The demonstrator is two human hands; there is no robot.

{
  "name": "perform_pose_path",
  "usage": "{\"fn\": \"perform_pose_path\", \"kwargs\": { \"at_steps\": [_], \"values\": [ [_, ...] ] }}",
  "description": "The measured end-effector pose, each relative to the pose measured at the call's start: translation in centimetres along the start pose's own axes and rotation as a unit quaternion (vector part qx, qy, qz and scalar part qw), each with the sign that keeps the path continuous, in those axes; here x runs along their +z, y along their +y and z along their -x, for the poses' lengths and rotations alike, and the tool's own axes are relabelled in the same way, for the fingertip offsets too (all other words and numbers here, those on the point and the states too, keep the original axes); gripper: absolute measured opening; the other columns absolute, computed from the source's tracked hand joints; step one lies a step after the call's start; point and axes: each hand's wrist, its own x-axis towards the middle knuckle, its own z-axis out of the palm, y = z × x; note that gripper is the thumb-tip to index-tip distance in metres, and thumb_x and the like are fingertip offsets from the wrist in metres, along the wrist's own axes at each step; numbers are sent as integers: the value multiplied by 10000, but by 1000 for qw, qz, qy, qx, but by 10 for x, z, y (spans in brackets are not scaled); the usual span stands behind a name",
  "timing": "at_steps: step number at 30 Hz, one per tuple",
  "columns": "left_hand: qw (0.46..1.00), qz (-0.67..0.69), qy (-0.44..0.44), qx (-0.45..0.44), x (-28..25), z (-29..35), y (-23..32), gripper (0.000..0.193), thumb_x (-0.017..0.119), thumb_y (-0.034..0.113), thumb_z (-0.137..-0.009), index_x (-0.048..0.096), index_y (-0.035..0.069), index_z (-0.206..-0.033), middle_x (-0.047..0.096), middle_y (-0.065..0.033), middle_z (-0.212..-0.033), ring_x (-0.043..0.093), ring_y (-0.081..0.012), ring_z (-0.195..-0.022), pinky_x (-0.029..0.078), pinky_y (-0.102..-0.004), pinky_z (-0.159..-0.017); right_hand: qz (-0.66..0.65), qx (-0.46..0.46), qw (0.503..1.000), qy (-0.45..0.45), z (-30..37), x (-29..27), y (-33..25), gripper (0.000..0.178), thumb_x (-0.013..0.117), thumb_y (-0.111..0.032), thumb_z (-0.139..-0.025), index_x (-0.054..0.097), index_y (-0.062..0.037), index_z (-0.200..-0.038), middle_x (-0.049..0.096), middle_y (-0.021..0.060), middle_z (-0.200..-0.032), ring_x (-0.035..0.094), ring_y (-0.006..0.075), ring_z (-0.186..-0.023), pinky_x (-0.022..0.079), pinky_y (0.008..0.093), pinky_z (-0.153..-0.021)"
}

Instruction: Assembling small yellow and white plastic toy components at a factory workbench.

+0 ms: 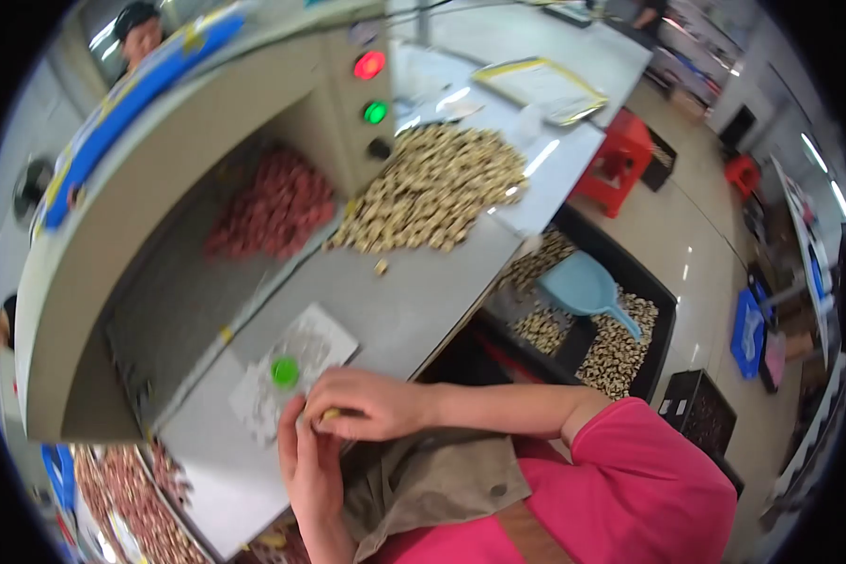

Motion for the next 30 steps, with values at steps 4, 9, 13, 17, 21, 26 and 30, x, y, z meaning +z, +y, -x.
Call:
{"fn": "perform_pose_path", "kwargs": {
  "at_steps": [4, 9, 13, 17, 21, 26, 30],
  "values": [
    [999, 5, -50, 13, 8, -3, -12, 386, 448, 210, -994, 382, 25, -1326, 525, -118, -1192, 535, -180, -1060, 443, -332, -915, 5, 0, 1000, 22, 13, -11, -11, 163, 576, -141, -874, 580, -52, -1011, 567, 110, -998, 535, 280, -953, 417, 365, -871],
    [998, -4, -49, 30, 8, 0, -12, 404, 464, 255, -991, 395, 45, -1330, 543, -81, -1174, 546, -167, -1040, 443, -313, -905, 4, -9, 1000, 5, 12, -10, -14, 184, 567, -144, -884, 573, -42, -1037, 564, 112, -1016, 534, 273, -971, 420, 363, -883],
    [999, -30, -17, 4, -1, 7, 1, 425, 525, 246, -955, 428, 26, -1305, 544, -104, -1160, 540, -195, -1035, 445, -327, -887, 8, 2, 1000, 6, 10, -8, -16, 187, 570, -147, -887, 570, -40, -1039, 562, 106, -1013, 536, 265, -963, 425, 356, -875],
    [992, -104, 66, 10, -43, 22, 22, 502, 623, 284, -906, 465, -10, -1282, 553, -122, -1121, 530, -237, -1014, 455, -367, -855, -4, 39, 999, 23, 9, -9, -16, 180, 575, -150, -888, 570, -42, -1032, 565, 93, -988, 538, 251, -940, 431, 349, -849],
    [903, -340, 242, 108, -68, 35, 61, 381, 572, 238, -941, 519, -14, -1221, 587, -137, -1023, 560, -222, -955, 459, -357, -836, -1, 24, 999, 23, 12, -9, -11, 159, 576, -144, -891, 574, -44, -1015, 569, 76, -942, 542, 232, -911, 436, 345, -819],
    [617, -717, 261, 196, -122, 31, 78, 298, 563, 210, -932, 588, -30, -1107, 590, -209, -1070, 537, -314, -1057, 442, -426, -911, -13, 36, 999, -1, 12, -14, -15, 126, 573, -110, -904, 594, -41, -1008, 593, 67, -920, 566, 209, -881, 456, 320, -804],
    [513, -768, 261, 281, -131, 19, 85, 262, 574, 176, -919, 597, -29, -1080, 596, -213, -1043, 529, -330, -1069, 432, -450, -935, -32, 73, 996, 40, 19, -28, -31, 113, 570, -97, -915, 607, -34, -1002, 614, 63, -926, 584, 178, -866, 464, 290, -797]
  ]
}}
